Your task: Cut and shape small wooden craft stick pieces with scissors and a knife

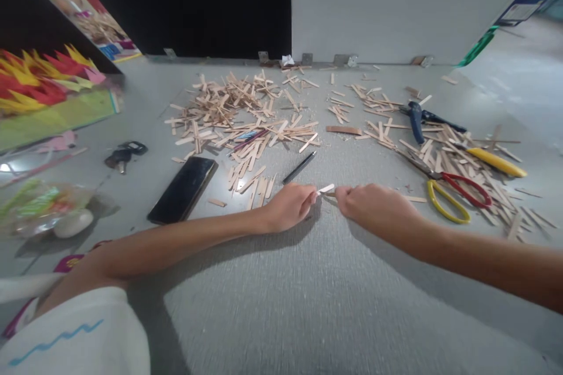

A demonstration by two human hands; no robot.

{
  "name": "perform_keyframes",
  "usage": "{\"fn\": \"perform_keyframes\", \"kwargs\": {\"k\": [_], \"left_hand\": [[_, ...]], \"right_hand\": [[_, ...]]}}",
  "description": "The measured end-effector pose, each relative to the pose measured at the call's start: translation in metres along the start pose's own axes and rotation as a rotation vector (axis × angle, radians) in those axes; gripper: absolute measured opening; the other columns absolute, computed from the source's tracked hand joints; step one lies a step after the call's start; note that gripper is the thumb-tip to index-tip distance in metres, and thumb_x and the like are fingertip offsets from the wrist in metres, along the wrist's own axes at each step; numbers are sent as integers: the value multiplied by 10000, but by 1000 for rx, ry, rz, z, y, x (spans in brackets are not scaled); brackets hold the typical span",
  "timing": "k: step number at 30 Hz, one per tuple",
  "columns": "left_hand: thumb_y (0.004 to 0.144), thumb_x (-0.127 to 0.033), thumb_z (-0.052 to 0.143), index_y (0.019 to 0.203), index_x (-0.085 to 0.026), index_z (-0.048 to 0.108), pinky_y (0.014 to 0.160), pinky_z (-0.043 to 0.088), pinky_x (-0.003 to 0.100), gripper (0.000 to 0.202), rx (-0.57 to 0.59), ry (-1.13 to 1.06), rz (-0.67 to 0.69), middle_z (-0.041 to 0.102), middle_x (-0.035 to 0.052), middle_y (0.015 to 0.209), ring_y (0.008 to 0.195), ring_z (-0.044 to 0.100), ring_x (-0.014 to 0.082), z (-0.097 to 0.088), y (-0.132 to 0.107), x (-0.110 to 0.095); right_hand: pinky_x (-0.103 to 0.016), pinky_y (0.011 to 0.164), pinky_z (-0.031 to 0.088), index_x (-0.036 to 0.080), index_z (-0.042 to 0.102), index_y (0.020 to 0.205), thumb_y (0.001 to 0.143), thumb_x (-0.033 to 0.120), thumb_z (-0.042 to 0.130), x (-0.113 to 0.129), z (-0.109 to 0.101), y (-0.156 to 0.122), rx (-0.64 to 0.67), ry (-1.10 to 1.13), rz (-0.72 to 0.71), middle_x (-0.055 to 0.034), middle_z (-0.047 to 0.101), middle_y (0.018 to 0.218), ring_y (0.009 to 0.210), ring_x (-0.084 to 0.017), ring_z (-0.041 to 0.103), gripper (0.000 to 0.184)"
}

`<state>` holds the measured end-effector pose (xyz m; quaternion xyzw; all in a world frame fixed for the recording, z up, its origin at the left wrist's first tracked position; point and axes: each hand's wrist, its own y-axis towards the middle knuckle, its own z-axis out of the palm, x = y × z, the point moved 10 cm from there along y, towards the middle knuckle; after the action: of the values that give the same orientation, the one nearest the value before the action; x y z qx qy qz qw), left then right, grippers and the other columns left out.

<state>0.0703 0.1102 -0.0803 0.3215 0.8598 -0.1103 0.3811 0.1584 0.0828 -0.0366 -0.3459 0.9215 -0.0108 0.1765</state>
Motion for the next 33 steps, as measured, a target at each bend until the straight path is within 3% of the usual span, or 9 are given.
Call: {"fn": "perform_keyframes", "kwargs": {"k": [4, 8, 11, 18, 20, 22, 27, 30, 33], "left_hand": [[1069, -280, 351, 750, -235, 477, 629, 392, 283, 346, -9, 15, -8, 567, -16, 599, 544, 495, 147, 1, 2, 2], [1075, -322, 333, 728, -250, 404, 628, 354, 299, 361, -14, 22, 3, 517, -21, 585, 538, 436, 150, 2, 1, 0], [1070, -329, 339, 734, -256, 381, 606, 309, 302, 346, -29, 9, 1, 491, -23, 595, 532, 408, 152, 2, 0, 0], [1097, -406, 397, 740, -225, 502, 599, 370, 280, 414, -77, -112, -27, 533, -25, 589, 520, 471, 138, -1, 0, 2], [1127, -501, 340, 829, -199, 596, 565, 400, 259, 495, -110, -172, -54, 592, -13, 622, 502, 522, 131, -5, -2, 3], [1115, -607, 356, 1058, -153, 666, 508, 411, 239, 553, -142, -236, -82, 705, 26, 757, 481, 564, 119, -8, -4, 4], [1020, -680, 585, 1585, -158, 433, 455, 464, 216, 784, -180, -376, -103, 792, 155, 1243, 481, 644, 98, -10, -9, 9], [1042, -618, 599, 1666, -181, 323, 462, 481, 204, 811, -204, -459, -29, 798, 149, 1237, 489, 653, 92, -10, -11, 5], [1102, -530, 517, 1649, -160, 355, 489, 487, 200, 680, -181, -453, 32, 812, 118, 1109, 497, 626, 85, -6, -14, -2]], "right_hand": [[-279, 461, 296, 216, 690, 899, 1000, 166, 644, -13, 1, 6, -8, 26, 1, 38, 536, 497, 413, -159, 491, 122], [-275, 428, 229, 138, 718, 873, 909, -66, 517, 9, -2, -3, -12, 2, 71, -68, 646, 596, 430, -168, 532, 290], [-260, 417, 203, 120, 732, 896, 852, -129, 472, 19, -1, -6, 2, 9, 98, -82, 670, 602, 420, -163, 534, 363], [-297, 486, 213, 158, 693, 904, 847, -118, 470, -17, 7, -8, 12, 178, 97, -55, 689, 621, 472, -175, 567, 359], [-307, 491, 200, 166, 678, 928, 867, -90, 472, -24, 9, -13, 8, 260, 119, -34, 670, 615, 458, -170, 545, 335], [-303, 485, 227, 188, 646, 922, 948, -16, 462, -28, 11, -17, -1, 368, 148, 2, 630, 588, 441, -160, 519, 275], [-273, 596, 418, 232, 569, 833, 1109, 211, 308, -25, 8, -17, -35, 705, 218, -11, 667, 678, 623, -175, 644, 381], [-300, 605, 417, 243, 564, 805, 1079, 335, 324, -18, 12, -16, -13, 1058, 273, -12, 622, 673, 635, -194, 603, 376], [-322, 611, 403, 243, 576, 849, 1061, 386, 335, -7, 17, -15, 58, 1208, 282, -7, 607, 690, 632, -200, 573, 352]]}}
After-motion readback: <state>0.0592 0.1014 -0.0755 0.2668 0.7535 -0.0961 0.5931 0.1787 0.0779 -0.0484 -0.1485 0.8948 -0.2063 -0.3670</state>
